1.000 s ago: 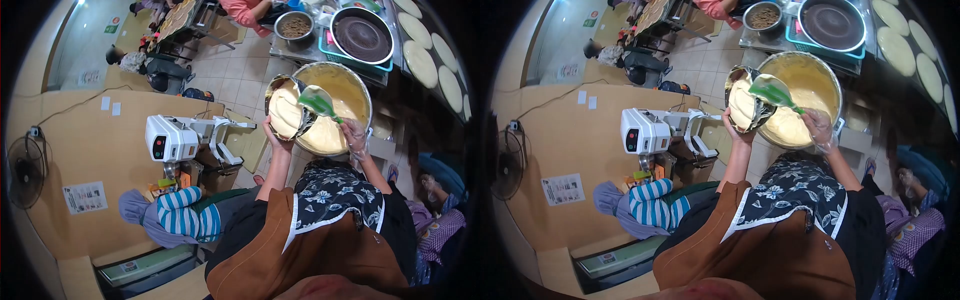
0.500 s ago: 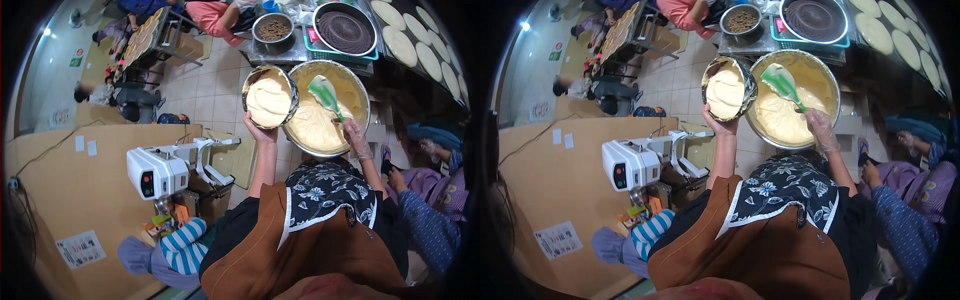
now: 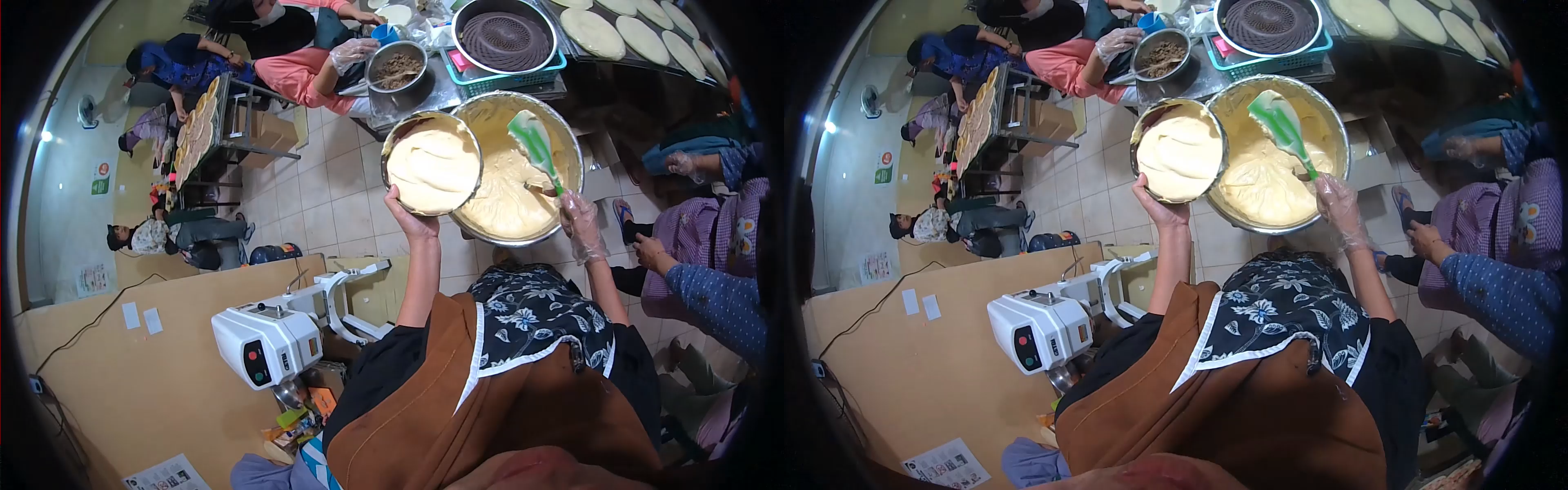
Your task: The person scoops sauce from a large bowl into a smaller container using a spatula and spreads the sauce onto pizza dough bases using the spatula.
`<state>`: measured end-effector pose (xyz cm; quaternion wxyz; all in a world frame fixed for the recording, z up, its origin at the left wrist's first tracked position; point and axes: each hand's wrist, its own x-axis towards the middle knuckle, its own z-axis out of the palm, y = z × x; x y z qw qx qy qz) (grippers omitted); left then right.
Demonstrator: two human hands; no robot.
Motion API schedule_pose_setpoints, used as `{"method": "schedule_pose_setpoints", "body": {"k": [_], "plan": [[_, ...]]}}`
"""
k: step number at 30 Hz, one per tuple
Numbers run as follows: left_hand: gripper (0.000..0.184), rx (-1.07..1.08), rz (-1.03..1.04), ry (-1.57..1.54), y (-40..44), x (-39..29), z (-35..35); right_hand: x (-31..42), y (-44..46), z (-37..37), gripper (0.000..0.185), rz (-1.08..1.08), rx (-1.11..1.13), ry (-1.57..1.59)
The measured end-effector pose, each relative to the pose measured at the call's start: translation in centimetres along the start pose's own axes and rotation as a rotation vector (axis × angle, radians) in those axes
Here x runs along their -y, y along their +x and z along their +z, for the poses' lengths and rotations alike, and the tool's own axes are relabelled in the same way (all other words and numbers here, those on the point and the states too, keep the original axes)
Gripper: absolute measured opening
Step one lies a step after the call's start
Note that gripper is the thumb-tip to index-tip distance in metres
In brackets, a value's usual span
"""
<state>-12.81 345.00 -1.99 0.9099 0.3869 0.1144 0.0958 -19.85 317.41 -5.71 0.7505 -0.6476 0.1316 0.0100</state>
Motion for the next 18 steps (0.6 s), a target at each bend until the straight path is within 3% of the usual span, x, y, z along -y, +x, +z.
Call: {"method": "schedule_pose_setpoints", "body": {"k": [5, 8, 9, 10, 12, 15, 18], "plan": [[0.061, 0.022, -0.063, 0.085, -3.1, 1.9, 0.6, 2.1, -3.4, -2.8, 0.029, 0.002, -0.068, 0.008], [0.061, 0.016, -0.138, 0.125, -5.4, 3.7, 1.0, 2.2, -5.8, -5.0, 0.029, -0.081, 0.004, -0.024], [0.061, 0.048, -0.191, 0.140, -6.3, 3.9, 1.5, 1.3, -6.3, -5.8, 0.029, -0.220, -0.032, -0.163], [0.061, 0.122, -0.219, 0.150, -7.2, 4.3, 2.2, 3.2, -7.9, -6.4, 0.028, -0.162, -0.033, -0.268], [0.061, 0.200, -0.300, 0.162, -9.0, 5.0, 2.8, 3.0, -9.5, -7.8, 0.025, -0.277, 0.035, -0.245], [0.060, 0.245, -0.374, 0.226, -11.0, 6.2, 3.4, 3.4, -13.2, -8.8, 0.025, -0.453, -0.093, -0.332], [0.060, 0.302, -0.527, 0.315, -11.8, 6.2, 4.3, 5.2, -17.5, -9.1, 0.025, -0.333, -0.114, -0.257]]}}
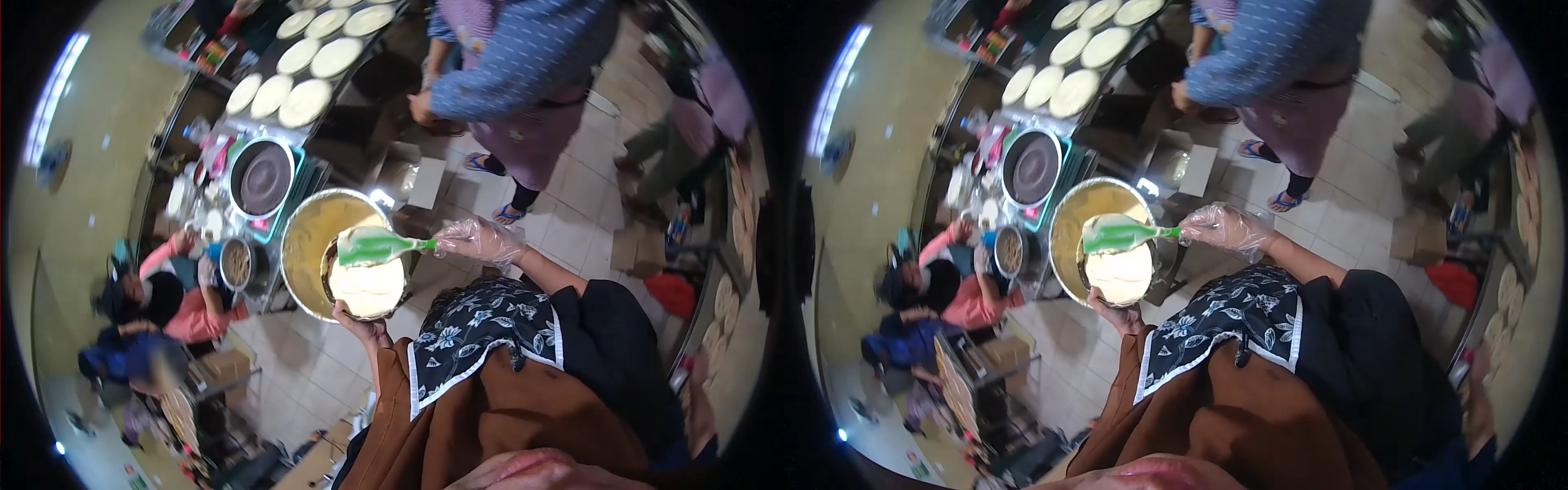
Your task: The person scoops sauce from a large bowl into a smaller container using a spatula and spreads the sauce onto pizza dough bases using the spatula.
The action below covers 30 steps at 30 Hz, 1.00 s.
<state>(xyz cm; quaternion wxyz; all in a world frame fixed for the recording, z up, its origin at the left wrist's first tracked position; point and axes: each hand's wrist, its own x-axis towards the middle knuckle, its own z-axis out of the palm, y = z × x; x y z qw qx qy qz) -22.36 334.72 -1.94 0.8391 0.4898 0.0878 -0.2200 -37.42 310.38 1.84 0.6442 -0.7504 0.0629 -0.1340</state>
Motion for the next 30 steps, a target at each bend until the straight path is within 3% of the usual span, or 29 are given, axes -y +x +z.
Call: {"method": "schedule_pose_setpoints", "body": {"k": [4, 6, 10, 14, 17, 21, 26, 30], "plan": [[0.065, 0.134, -0.160, 0.124, 1.0, -0.3, 1.9, 2.4, -4.5, -0.3, 0.031, 0.157, -0.166, -0.228], [0.071, 0.172, -0.282, 0.202, 0.9, -0.6, 3.4, 2.4, -6.9, 0.6, 0.030, 0.184, -0.310, -0.243], [0.075, 0.448, -0.482, 0.318, 0.7, -0.3, 5.5, 3.0, -11.3, 3.1, 0.029, 0.238, -0.527, -0.192], [0.070, 0.579, -0.717, 0.395, 0.6, 2.7, 5.8, 4.9, -15.8, 5.4, 0.027, 0.438, -0.703, -0.032], [0.061, 0.661, -0.820, 0.473, -0.8, 6.0, 6.6, 3.4, -20.1, 6.5, 0.026, 0.475, -0.825, -0.188], [0.056, 0.727, -0.817, 0.646, -2.8, 12.7, 9.3, 4.6, -25.4, 5.8, 0.026, 0.497, -1.088, -0.098], [0.059, 0.954, -0.900, 0.600, -8.2, 20.0, 16.6, 4.3, -31.8, 2.8, 0.023, 0.547, -1.383, 0.073], [0.056, 0.979, -0.891, 0.578, -13.2, 25.6, 22.1, 4.4, -37.2, -3.0, 0.023, 0.488, -1.401, 0.109]]}}
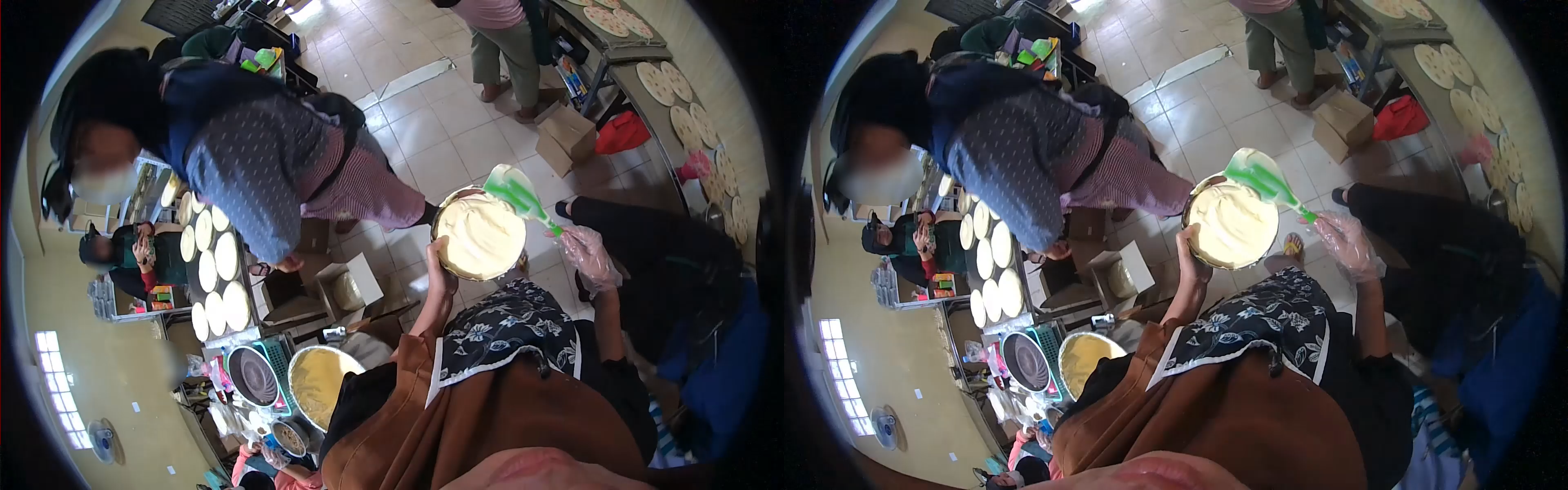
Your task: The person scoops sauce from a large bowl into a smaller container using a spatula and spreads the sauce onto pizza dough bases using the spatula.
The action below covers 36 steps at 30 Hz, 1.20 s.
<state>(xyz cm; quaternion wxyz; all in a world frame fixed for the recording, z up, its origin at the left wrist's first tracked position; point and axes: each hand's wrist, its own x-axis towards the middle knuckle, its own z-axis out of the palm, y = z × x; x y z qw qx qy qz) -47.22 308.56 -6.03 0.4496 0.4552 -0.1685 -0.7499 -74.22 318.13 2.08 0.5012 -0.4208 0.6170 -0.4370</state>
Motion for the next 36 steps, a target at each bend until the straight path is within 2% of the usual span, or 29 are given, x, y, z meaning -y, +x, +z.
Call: {"method": "schedule_pose_setpoints", "body": {"k": [4, 6, 9, 12, 15, 18, 21, 23, 24, 27, 30, 33, 34, 36], "plan": [[0.059, -0.006, 0.007, -0.020, 5.5, 0.3, 4.4, 0.9, 5.5, -3.9, 0.024, -0.133, -0.075, -0.034], [0.061, 0.008, 0.015, -0.043, 7.8, 0.2, 6.4, 1.7, 8.2, -5.5, 0.024, -0.095, -0.095, -0.024], [0.061, 0.003, 0.045, -0.088, 11.0, -0.6, 7.9, 2.8, 12.7, -7.1, 0.024, -0.025, 0.051, 0.030], [0.060, -0.023, 0.065, -0.129, 13.4, -3.1, 10.0, 5.2, 17.6, -7.6, 0.024, -0.081, 0.186, -0.086], [0.058, -0.085, 0.103, -0.169, 17.0, -5.9, 10.7, 2.8, 23.8, -6.5, 0.024, -0.104, 0.156, -0.301], [0.059, -0.080, 0.172, -0.184, 22.4, -8.7, 10.4, 4.7, 30.3, -5.2, 0.026, -0.031, 0.175, -0.203], [0.057, -0.057, 0.285, -0.224, 28.2, -11.7, 10.2, 6.8, 38.1, -3.4, 0.028, -0.071, 0.302, 0.031], [0.057, -0.054, 0.339, -0.256, 32.4, -14.1, 10.2, 9.1, 43.4, -1.8, 0.028, 0.077, 0.328, 0.036], [0.058, -0.138, 0.314, -0.215, 33.9, -15.5, 10.3, 10.5, 45.8, -1.0, 0.028, 0.165, 0.343, 0.033], [0.058, -0.247, 0.290, -0.262, 38.2, -19.5, 10.9, 13.9, 53.4, 1.7, 0.028, 0.015, 0.397, -0.022], [0.058, -0.270, 0.323, -0.307, 42.4, -22.5, 10.5, 14.4, 60.5, 4.0, 0.028, 0.003, 0.486, -0.025], [0.062, -0.304, 0.362, -0.315, 46.8, -26.2, 10.6, 16.6, 67.8, 6.6, 0.029, 0.014, 0.531, -0.171], [0.064, -0.321, 0.374, -0.314, 48.4, -27.4, 10.7, 15.5, 70.6, 7.5, 0.030, -0.078, 0.531, -0.160], [0.066, -0.276, 0.347, -0.311, 51.4, -29.5, 10.6, 12.5, 76.5, 9.4, 0.029, -0.472, 0.517, -0.247]]}}
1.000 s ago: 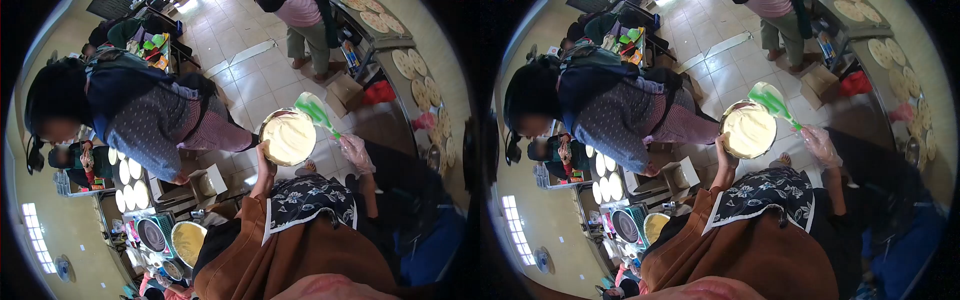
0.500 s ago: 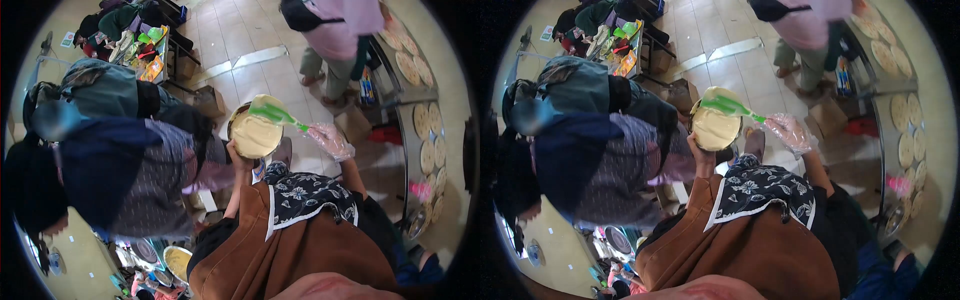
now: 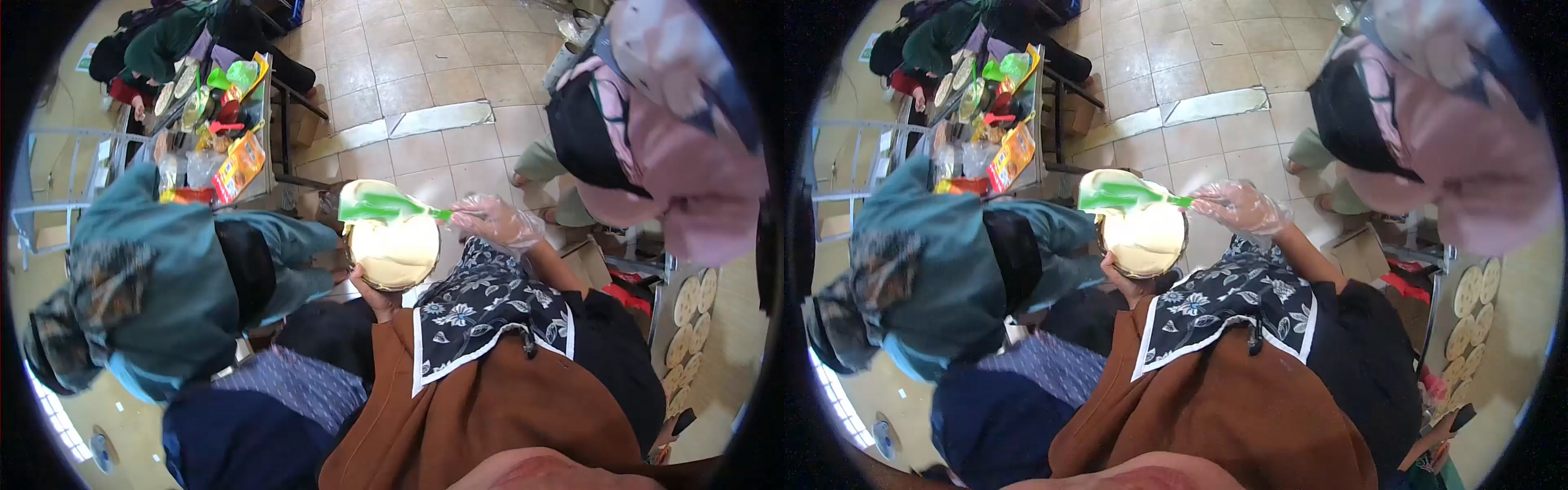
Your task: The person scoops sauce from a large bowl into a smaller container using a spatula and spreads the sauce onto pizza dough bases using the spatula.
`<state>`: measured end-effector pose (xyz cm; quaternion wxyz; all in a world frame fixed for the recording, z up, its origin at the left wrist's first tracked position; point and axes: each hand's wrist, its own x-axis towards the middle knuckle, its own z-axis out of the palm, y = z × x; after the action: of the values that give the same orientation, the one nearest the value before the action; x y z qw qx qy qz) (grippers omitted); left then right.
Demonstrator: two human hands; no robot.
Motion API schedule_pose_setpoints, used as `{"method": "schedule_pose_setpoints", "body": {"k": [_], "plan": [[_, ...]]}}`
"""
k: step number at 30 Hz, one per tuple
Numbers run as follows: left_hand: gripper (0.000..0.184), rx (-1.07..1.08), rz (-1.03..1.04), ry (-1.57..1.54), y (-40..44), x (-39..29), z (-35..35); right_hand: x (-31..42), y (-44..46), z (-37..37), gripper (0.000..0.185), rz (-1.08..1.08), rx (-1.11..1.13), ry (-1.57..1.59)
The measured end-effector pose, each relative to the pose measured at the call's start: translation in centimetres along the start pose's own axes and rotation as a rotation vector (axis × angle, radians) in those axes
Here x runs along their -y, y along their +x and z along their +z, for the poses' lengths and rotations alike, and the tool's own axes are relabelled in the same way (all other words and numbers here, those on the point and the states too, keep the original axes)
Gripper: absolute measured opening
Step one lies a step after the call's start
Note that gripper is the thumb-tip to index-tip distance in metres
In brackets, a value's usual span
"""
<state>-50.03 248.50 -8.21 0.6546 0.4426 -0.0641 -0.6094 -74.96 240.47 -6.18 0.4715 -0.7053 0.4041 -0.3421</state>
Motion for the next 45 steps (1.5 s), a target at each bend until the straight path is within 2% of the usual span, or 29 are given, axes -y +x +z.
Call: {"method": "schedule_pose_setpoints", "body": {"k": [1, 2, 5, 8, 10, 14, 17, 18, 21, 22, 24, 26, 29, 31, 33, 35, 37, 41, 44, 45], "plan": [[0.066, 0.008, -0.024, -0.003, 1.7, -0.2, 0.7, 0.0, 2.7, -0.8, 0.029, -0.032, -0.019, -0.052], [0.067, -0.043, 0.049, 0.046, 4.0, -0.4, 1.7, -0.1, 5.3, -1.7, 0.029, -0.062, -0.039, -0.104], [0.066, -0.185, -0.020, 0.088, 10.1, -2.3, 5.8, -3.4, 14.4, -3.9, 0.029, -0.497, -0.099, -0.385], [0.067, -0.224, 0.073, 0.081, 16.3, -4.3, 8.7, -0.5, 22.7, -7.0, 0.031, -0.062, 0.029, 0.014], [0.070, -0.283, 0.055, 0.083, 19.8, -6.1, 11.7, -0.4, 28.0, -9.0, 0.032, -0.061, 0.035, 0.038], [0.069, -0.266, 0.042, 0.067, 27.7, -10.0, 15.3, -1.6, 37.2, -9.9, 0.033, 0.045, 0.133, 0.111], [0.067, -0.245, 0.051, 0.103, 34.9, -12.1, 17.7, -3.6, 43.6, -11.9, 0.040, 0.043, 0.142, 0.070], [0.065, -0.266, 0.122, 0.109, 38.1, -12.5, 17.8, -3.4, 45.8, -12.8, 0.040, 0.050, 0.133, 0.112], [0.061, -0.114, 0.073, 0.258, 46.1, -15.9, 19.5, -5.3, 52.5, -13.7, 0.039, 0.074, 0.074, 0.131], [0.063, -0.053, -0.024, 0.207, 47.9, -17.3, 22.4, -5.4, 54.1, -14.6, 0.039, 0.101, 0.064, 0.139], [0.063, -0.132, 0.035, 0.275, 51.2, -18.6, 28.0, -5.1, 57.1, -16.5, 0.039, 0.163, 0.046, 0.164], [0.065, -0.084, 0.018, 0.280, 56.5, -19.1, 28.5, -6.5, 59.6, -17.9, 0.040, 0.158, -0.026, 0.131], [0.065, -0.038, 0.034, 0.276, 63.8, -20.1, 34.0, -7.6, 65.5, -21.0, 0.039, 0.160, -0.088, 0.104], [0.058, -0.067, 0.056, 0.315, 68.1, -19.4, 37.6, -8.8, 69.0, -24.1, 0.040, 0.168, -0.095, 0.094], [0.055, -0.007, 0.003, 0.266, 73.9, -18.5, 40.0, -10.6, 73.2, -27.9, 0.042, 0.170, -0.082, 0.065], [0.056, 0.109, 0.036, 0.280, 80.0, -17.6, 42.5, -12.3, 77.9, -31.8, 0.045, 0.240, -0.088, -0.057], [0.058, 0.140, -0.104, 0.128, 84.8, -17.3, 47.6, -13.3, 83.2, -36.8, 0.043, 0.140, -0.151, -0.073], [0.060, 0.136, -0.085, 0.190, 91.9, -17.1, 59.7, -15.1, 91.6, -45.9, 0.041, 0.052, -0.187, -0.100], [0.061, 0.251, -0.125, 0.100, 98.5, -16.2, 65.4, -15.4, 96.8, -52.3, 0.041, 0.240, -0.073, -0.069], [0.061, 0.246, -0.127, 0.106, 100.4, -16.1, 68.1, -16.0, 98.7, -54.2, 0.041, 0.224, -0.101, -0.086]]}}
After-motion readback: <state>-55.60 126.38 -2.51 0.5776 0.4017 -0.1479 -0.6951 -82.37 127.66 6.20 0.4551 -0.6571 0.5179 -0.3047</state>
